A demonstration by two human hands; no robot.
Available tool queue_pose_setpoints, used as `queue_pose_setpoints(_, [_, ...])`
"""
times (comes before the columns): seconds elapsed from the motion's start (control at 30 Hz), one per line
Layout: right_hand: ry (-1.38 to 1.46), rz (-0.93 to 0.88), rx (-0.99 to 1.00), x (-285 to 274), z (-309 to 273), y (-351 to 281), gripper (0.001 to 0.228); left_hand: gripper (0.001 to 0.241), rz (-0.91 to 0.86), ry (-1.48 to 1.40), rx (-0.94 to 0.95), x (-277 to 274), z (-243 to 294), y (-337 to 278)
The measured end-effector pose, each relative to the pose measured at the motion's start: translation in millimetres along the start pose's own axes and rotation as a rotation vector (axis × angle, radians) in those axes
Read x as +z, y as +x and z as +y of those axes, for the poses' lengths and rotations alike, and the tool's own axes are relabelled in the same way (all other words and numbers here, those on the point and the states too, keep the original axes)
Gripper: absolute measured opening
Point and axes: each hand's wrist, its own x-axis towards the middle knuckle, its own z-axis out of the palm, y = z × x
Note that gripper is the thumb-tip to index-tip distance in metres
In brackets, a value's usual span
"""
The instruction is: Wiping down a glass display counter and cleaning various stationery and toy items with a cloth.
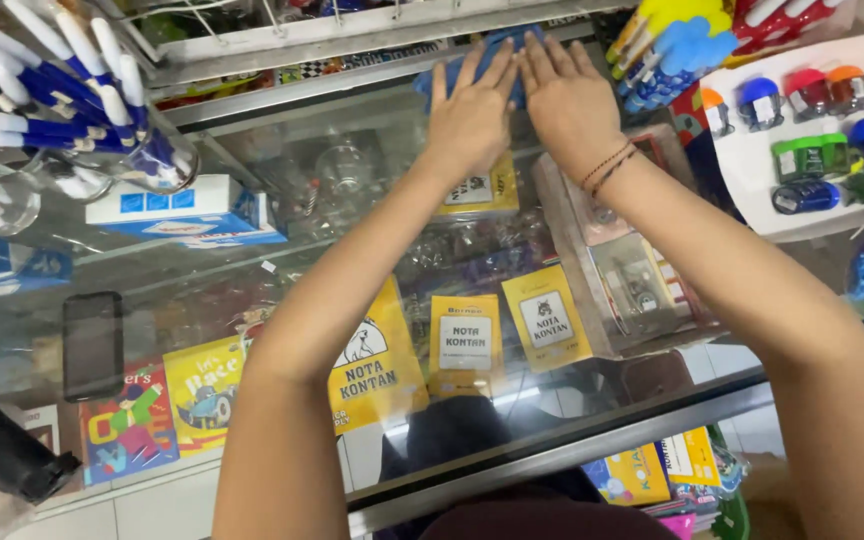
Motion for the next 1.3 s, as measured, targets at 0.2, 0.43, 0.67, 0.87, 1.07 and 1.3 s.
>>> queue_pose_setpoints(0.2, [-0.15,-0.019,0.22,32.1,18.6,-10.9,0.053,0.059,-0.023,-0.031,0.065,25.0,21.4,46.5])
queue_pose_setpoints(0.43, [0.063,0.012,0.062,-8.1,24.4,-49.9,0.043,0.042,0.027,-0.078,0.245,14.3,20.0,20.0])
queue_pose_setpoints(0.67, [0.287,-0.133,-0.031,-173.8,-18.9,-157.3,0.061,0.052,-0.053,-0.168,0.427,-28.1,91.9,-112.7])
queue_pose_setpoints(0.87, [0.512,-0.305,-0.108,-250.0,-69.1,-256.5,0.063,0.052,-0.185,-0.173,0.606,-63.1,153.4,-241.0])
queue_pose_setpoints(1.07, [0.635,-0.221,-0.032,-240.0,-87.9,-270.0,0.056,0.05,-0.169,-0.166,0.716,-78.9,140.4,-234.6])
queue_pose_setpoints(1.3, [0.555,-0.254,-0.003,-202.5,-74.8,-209.2,0.059,0.056,-0.134,-0.011,0.531,-67.4,100.1,-202.0])
